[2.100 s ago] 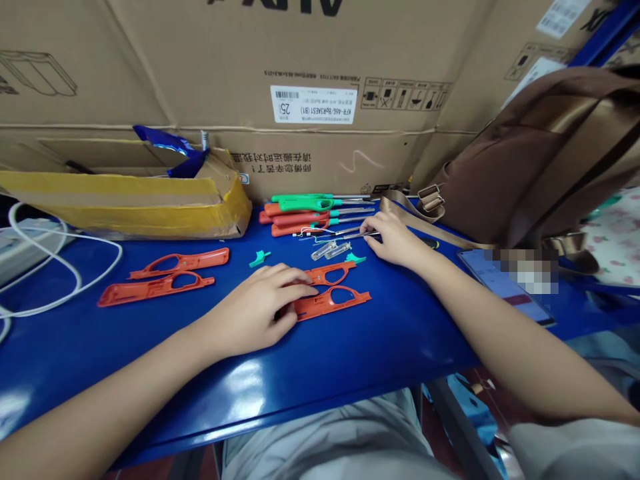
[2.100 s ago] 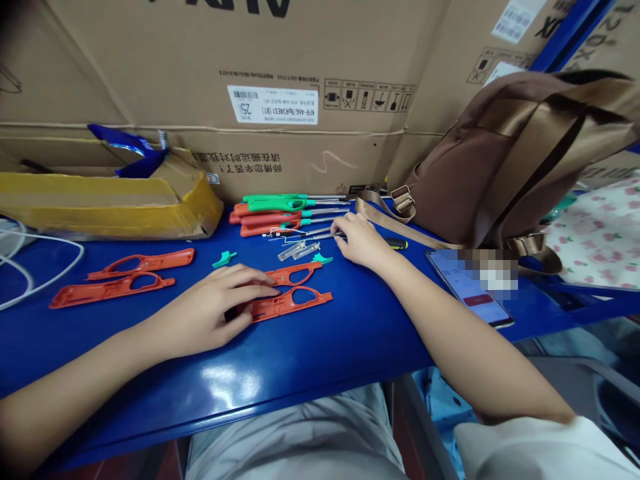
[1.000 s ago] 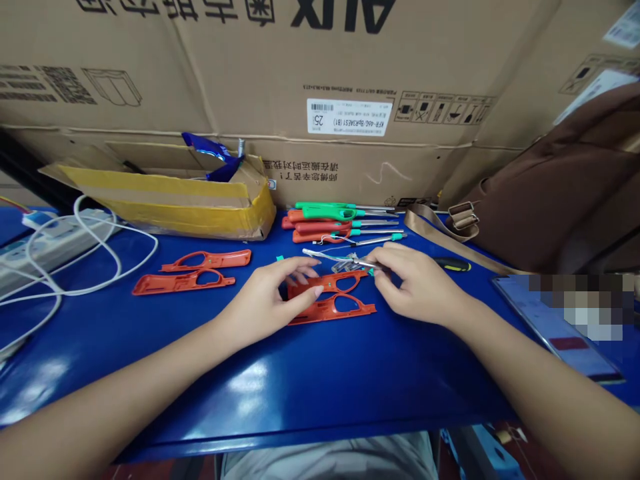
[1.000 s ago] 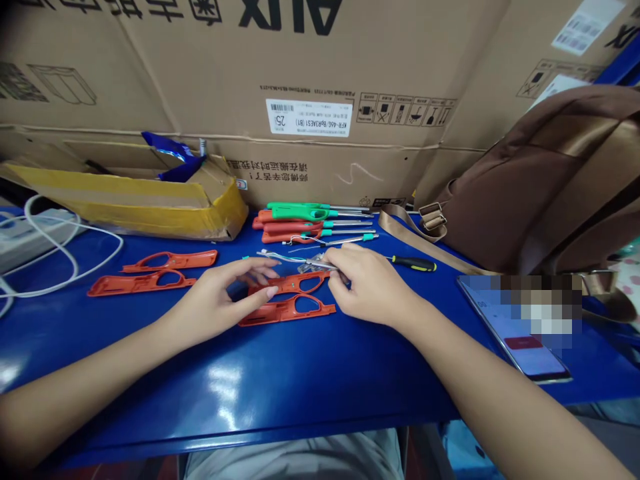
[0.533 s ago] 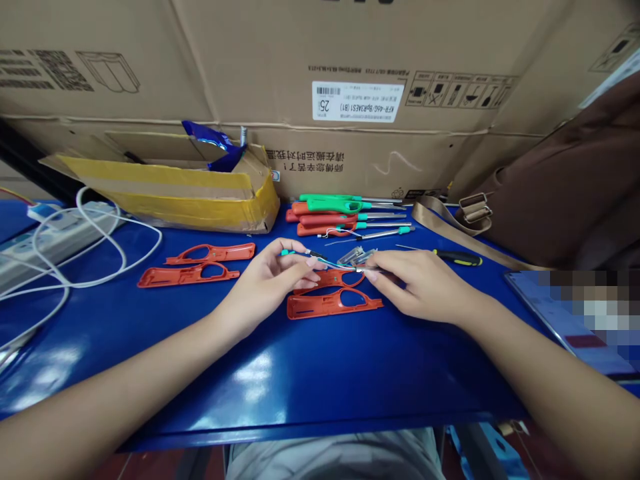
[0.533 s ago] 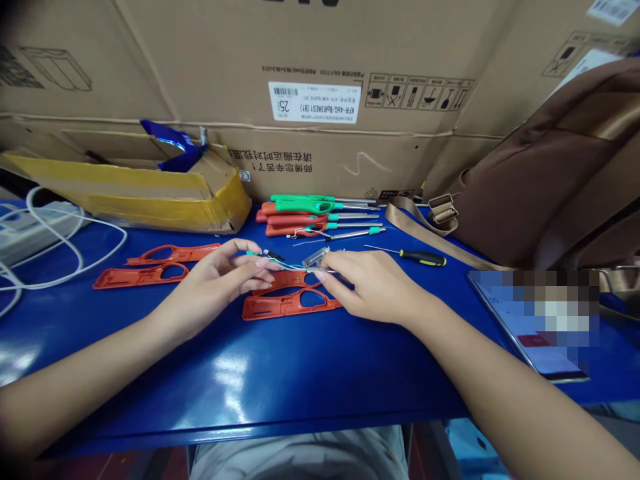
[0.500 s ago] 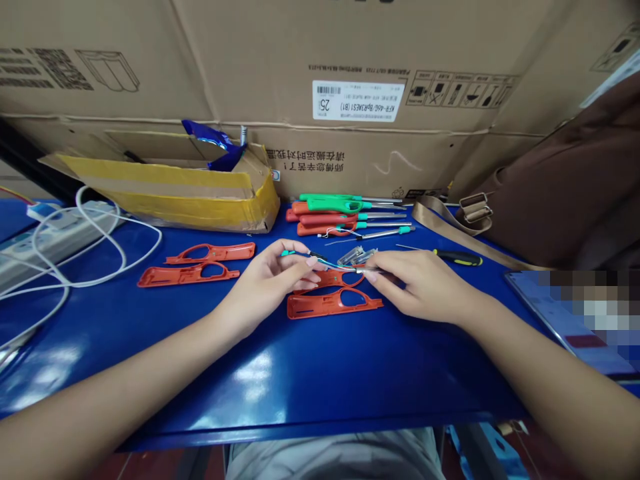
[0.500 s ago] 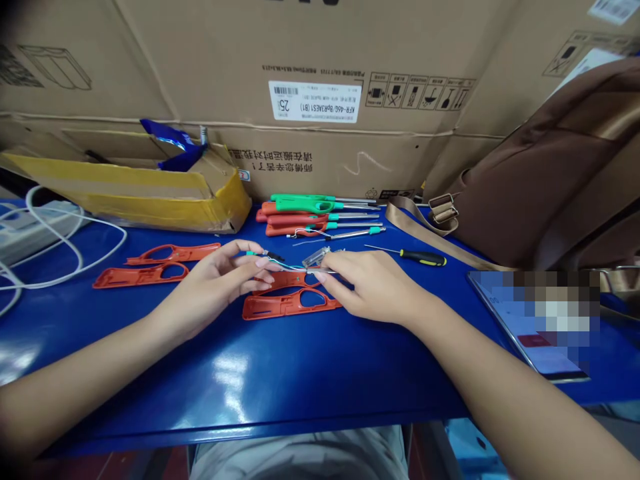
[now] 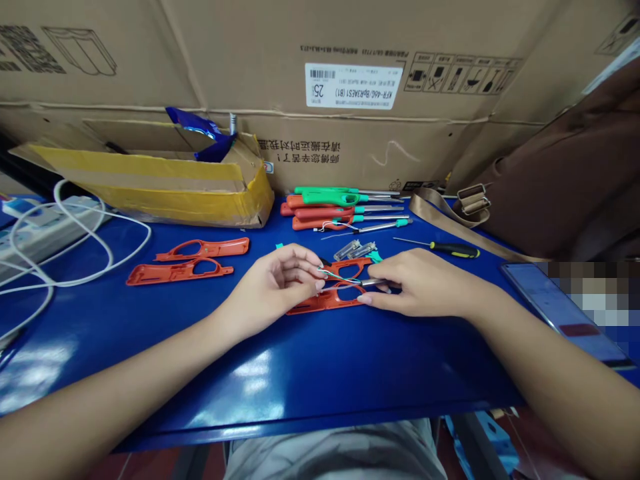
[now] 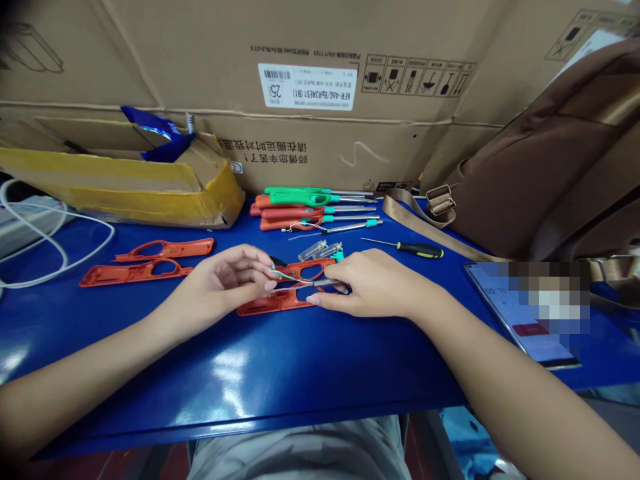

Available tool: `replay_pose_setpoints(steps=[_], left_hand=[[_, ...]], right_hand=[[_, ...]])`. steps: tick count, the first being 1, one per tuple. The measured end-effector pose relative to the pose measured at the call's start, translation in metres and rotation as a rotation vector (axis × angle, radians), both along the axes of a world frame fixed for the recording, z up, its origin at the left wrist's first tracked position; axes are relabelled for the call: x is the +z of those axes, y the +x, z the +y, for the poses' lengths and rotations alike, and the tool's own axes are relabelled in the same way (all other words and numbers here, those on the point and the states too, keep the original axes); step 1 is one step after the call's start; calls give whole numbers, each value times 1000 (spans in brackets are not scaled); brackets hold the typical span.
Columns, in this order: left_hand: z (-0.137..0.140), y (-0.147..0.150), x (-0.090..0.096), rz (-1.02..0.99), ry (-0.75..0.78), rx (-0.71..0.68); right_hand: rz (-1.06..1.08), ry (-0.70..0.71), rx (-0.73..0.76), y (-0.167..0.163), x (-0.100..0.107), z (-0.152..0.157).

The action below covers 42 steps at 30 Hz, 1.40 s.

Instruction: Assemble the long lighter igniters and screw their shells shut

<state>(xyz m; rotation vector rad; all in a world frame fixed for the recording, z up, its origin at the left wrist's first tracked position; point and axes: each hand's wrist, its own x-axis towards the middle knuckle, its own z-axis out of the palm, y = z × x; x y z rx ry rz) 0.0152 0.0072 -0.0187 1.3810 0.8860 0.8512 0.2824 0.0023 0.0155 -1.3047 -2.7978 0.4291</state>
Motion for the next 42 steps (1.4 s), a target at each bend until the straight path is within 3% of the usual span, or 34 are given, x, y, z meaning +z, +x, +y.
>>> replay_pose_setpoints(steps=[11, 19, 28, 42], left_hand=[[-8, 3, -4, 192, 155, -101], [-10, 0, -1, 410, 489, -181], [-8, -1, -3, 482, 619, -235], [-7, -2, -8, 506, 618, -245]], right_hand=[[33, -233, -35, 16, 6, 4], [28, -328, -39, 28, 9, 5], [67, -225, 30, 31, 5, 7], [63, -109, 56, 32, 2, 9]])
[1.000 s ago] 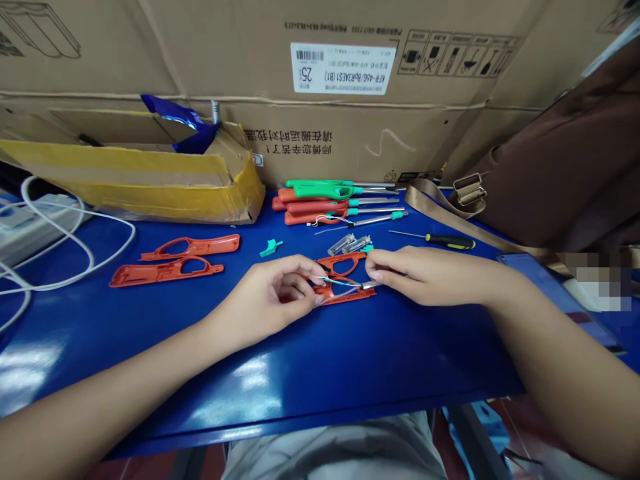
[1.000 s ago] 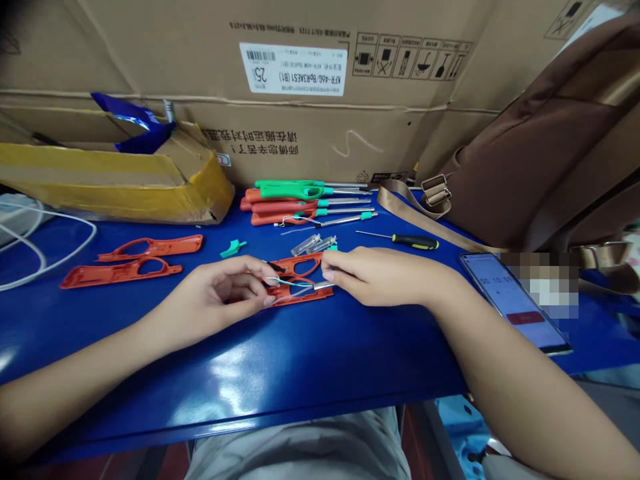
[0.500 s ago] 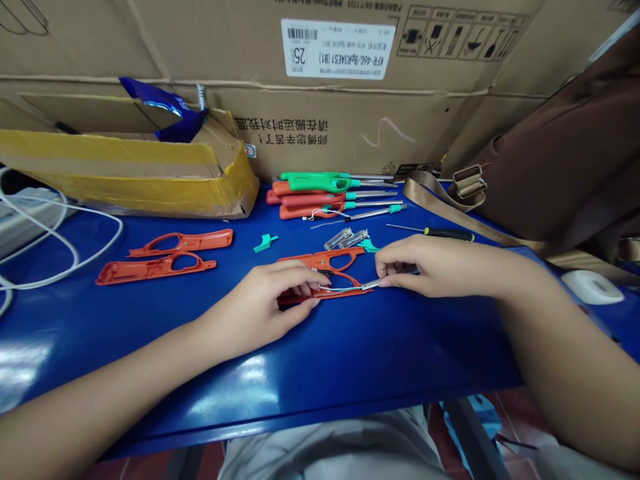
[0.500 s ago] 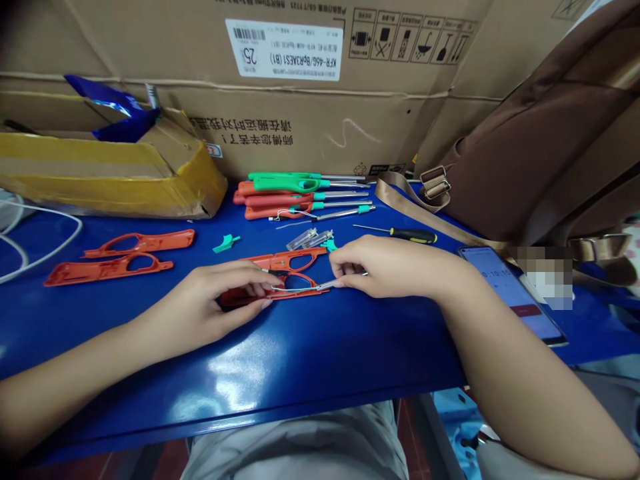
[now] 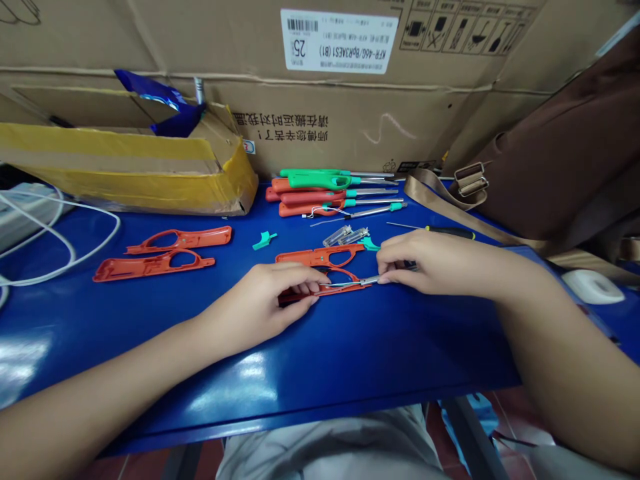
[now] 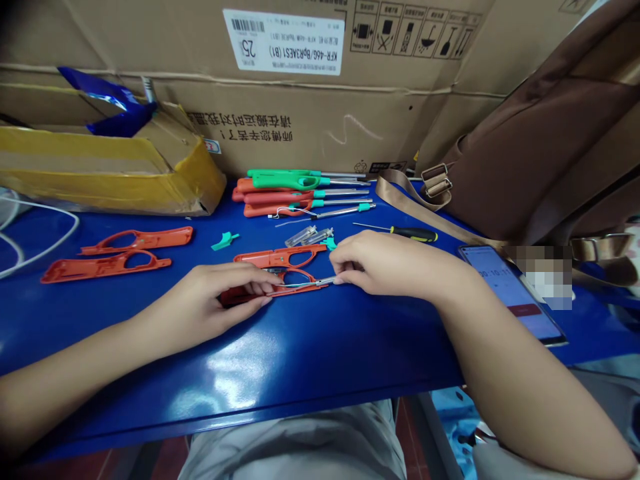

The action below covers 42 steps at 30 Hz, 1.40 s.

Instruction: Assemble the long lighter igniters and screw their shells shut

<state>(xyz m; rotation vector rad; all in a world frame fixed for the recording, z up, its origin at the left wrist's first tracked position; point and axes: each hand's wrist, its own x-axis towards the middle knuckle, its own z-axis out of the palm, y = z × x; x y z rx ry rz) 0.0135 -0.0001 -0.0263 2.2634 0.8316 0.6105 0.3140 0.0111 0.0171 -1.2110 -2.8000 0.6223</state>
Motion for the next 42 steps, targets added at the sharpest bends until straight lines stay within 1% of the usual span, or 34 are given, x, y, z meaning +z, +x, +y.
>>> replay_pose_setpoints(steps=[6, 10, 13, 15, 19, 23, 26, 29, 32, 37, 39, 42], left_hand=[[2, 1, -1, 9, 33, 28], [1, 1, -1, -15, 59, 33], [0, 1, 0, -33, 72, 32], [-1, 1, 1, -36, 80, 33], [-1, 2, 2, -36, 100, 27], [-1, 2, 3, -36, 132, 28], [1, 0, 5, 8, 217, 15], [3, -2, 5, 71, 302, -17], [4, -3, 4, 89, 310, -43], [5, -4, 2, 73, 311, -43], [6, -4, 2, 75, 318, -43], [6, -4, 2, 80, 319, -38]], right_hand=[[-14, 97, -12, -4, 2, -2], [33, 106, -45, -16, 0, -5], [100, 74, -75, -30, -5, -11], [130, 59, -53, -38, -10, -15], [118, 76, 26, -47, -20, -20], [171, 48, 38, -46, -21, -18], [235, -15, 36, -43, -16, -16], [247, -89, 44, -41, -12, -14], [234, -152, 43, -40, -11, -13], [242, -204, 51, -36, -8, -13], [246, -200, 29, -33, -8, -11], [237, -128, -67, -28, -9, -6]])
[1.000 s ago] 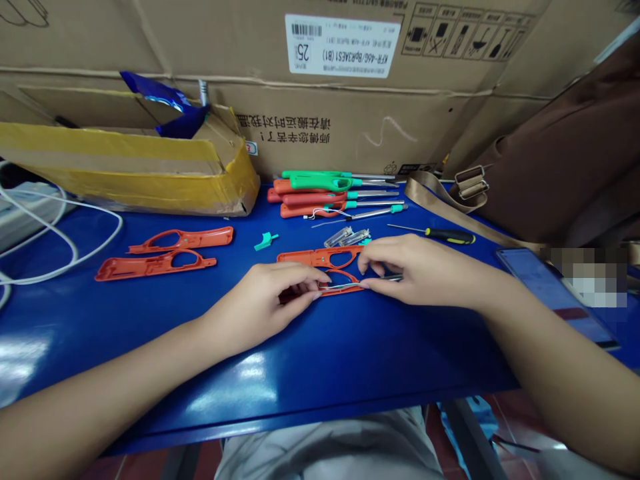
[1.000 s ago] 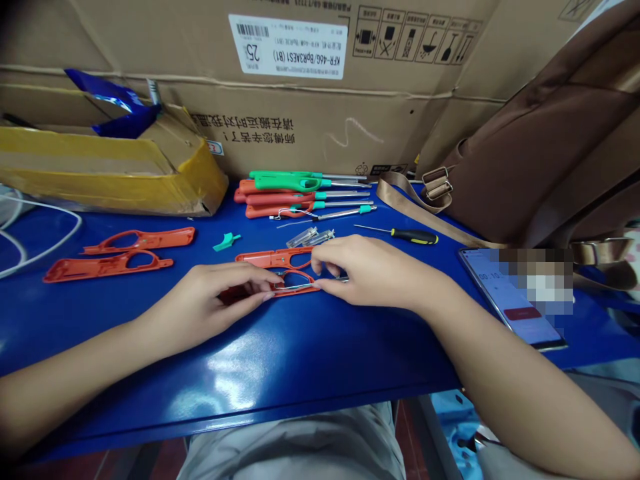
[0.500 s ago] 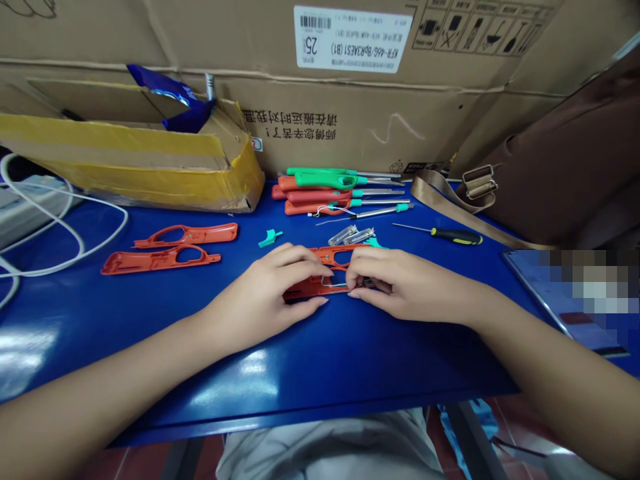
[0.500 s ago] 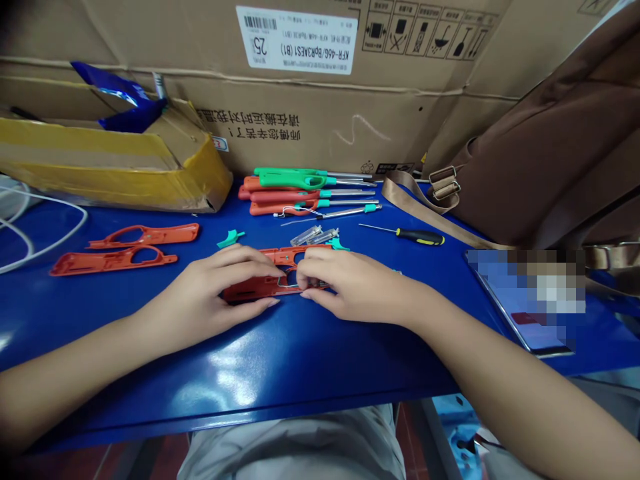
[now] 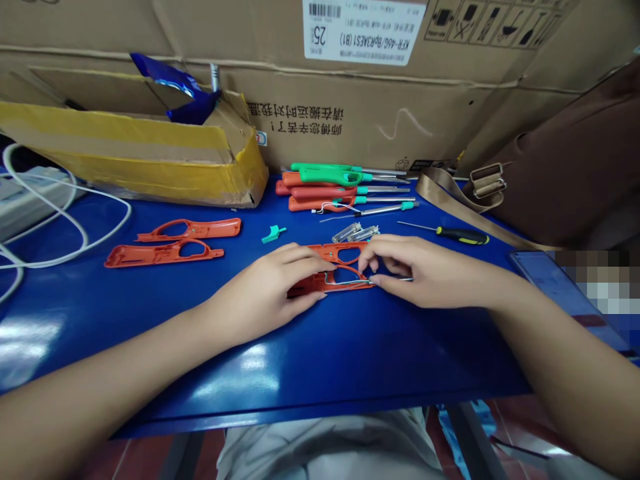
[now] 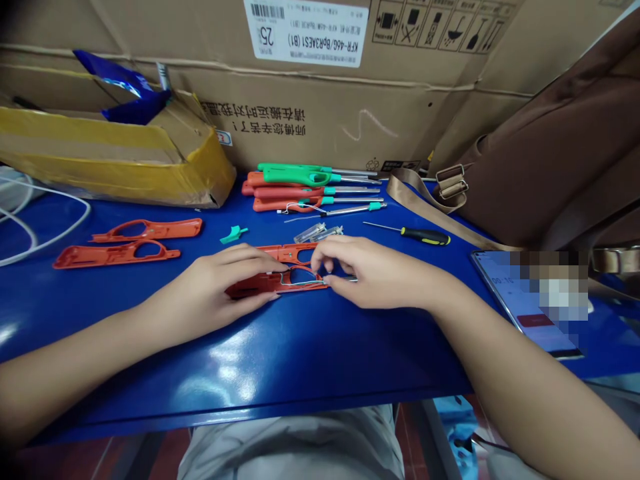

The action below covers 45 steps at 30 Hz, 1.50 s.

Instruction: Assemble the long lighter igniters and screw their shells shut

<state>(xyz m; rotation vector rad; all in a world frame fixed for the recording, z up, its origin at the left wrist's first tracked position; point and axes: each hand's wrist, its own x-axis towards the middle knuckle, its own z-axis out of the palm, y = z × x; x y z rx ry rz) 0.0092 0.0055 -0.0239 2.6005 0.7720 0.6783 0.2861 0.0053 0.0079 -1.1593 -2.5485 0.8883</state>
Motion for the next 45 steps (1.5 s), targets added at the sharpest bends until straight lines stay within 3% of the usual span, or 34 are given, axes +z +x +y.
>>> replay_pose_setpoints(steps=[3, 11, 17, 21, 25, 31, 45], left_hand=[[-1, 0, -1, -4, 1, 21], [-1, -1, -4, -8, -51, 56], [-2, -2, -3, -15, -69, 66], [-1, -1, -2, -29, -77, 64], [0, -1, -3, -41, -78, 55], [0, -2, -5, -49, -64, 47], [1, -3, -4, -46, -84, 33]], right_hand=[[-30, 2, -108, 4, -4, 7], [-50, -189, -227, -1, -9, 11], [-135, -137, -302, -9, -8, 7], [-96, -8, -250, -8, -8, 4], [2, 99, -84, -10, -7, -4], [-173, 210, 24, -20, -8, -14], [-187, 203, 18, -17, -7, -14]])
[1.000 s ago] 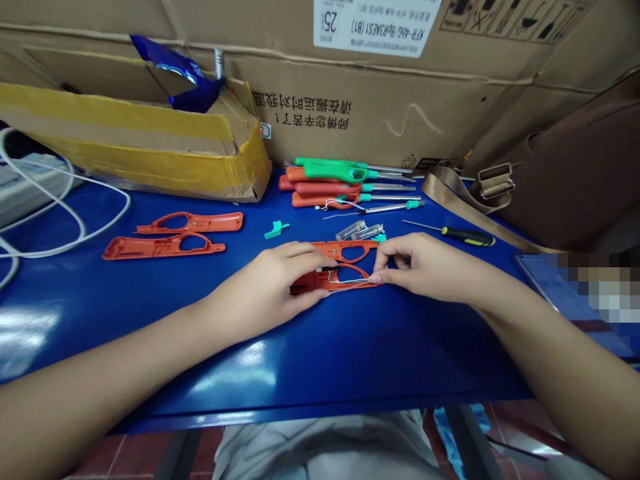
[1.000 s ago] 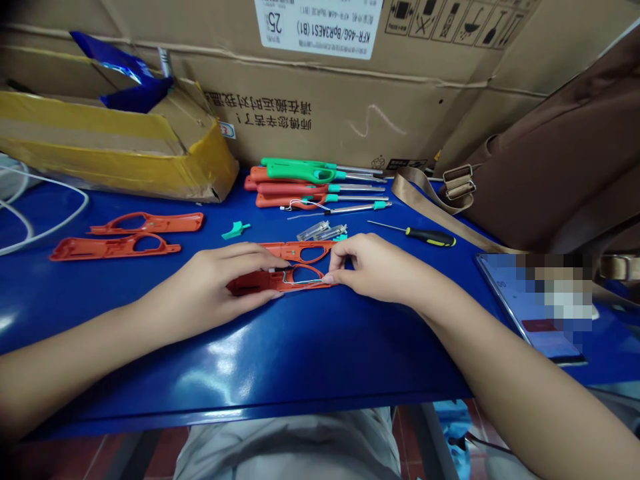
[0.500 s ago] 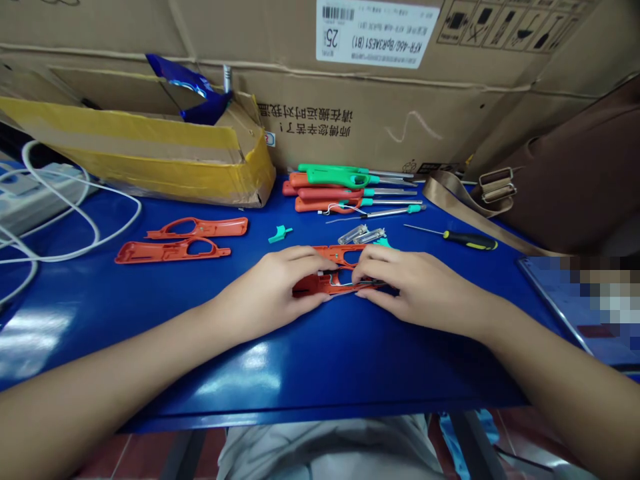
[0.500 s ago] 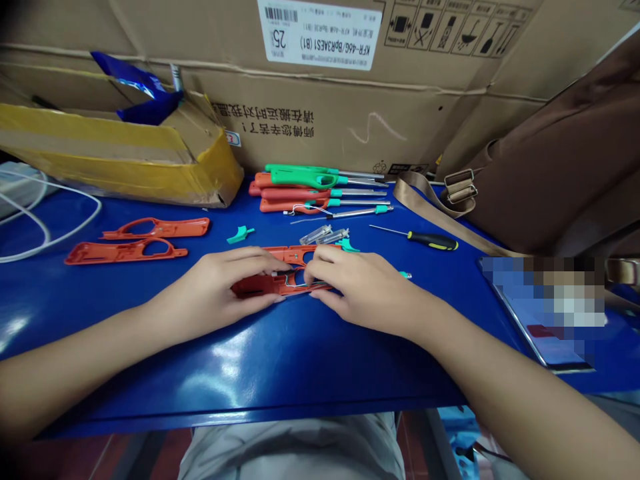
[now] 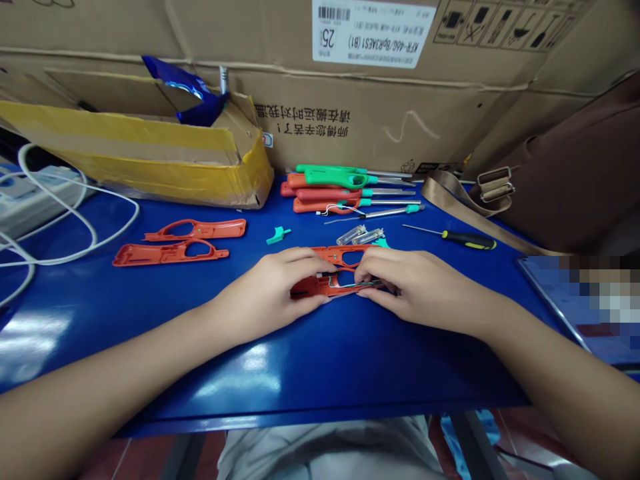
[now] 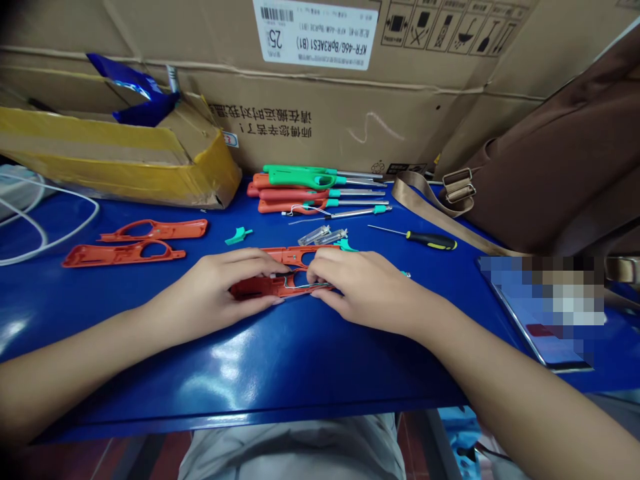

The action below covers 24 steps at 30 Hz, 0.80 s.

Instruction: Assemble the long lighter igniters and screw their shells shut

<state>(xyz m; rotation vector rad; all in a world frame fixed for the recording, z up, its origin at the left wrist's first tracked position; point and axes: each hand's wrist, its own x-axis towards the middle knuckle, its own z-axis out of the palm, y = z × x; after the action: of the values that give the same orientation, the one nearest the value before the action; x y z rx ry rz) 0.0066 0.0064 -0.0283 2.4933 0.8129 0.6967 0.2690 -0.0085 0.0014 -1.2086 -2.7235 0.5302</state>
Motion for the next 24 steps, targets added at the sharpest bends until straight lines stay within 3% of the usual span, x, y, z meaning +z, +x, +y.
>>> replay_pose_setpoints(steps=[24], left_hand=[[1, 0, 2, -11, -23, -1]], right_hand=[[59, -21, 31, 5, 2, 1]])
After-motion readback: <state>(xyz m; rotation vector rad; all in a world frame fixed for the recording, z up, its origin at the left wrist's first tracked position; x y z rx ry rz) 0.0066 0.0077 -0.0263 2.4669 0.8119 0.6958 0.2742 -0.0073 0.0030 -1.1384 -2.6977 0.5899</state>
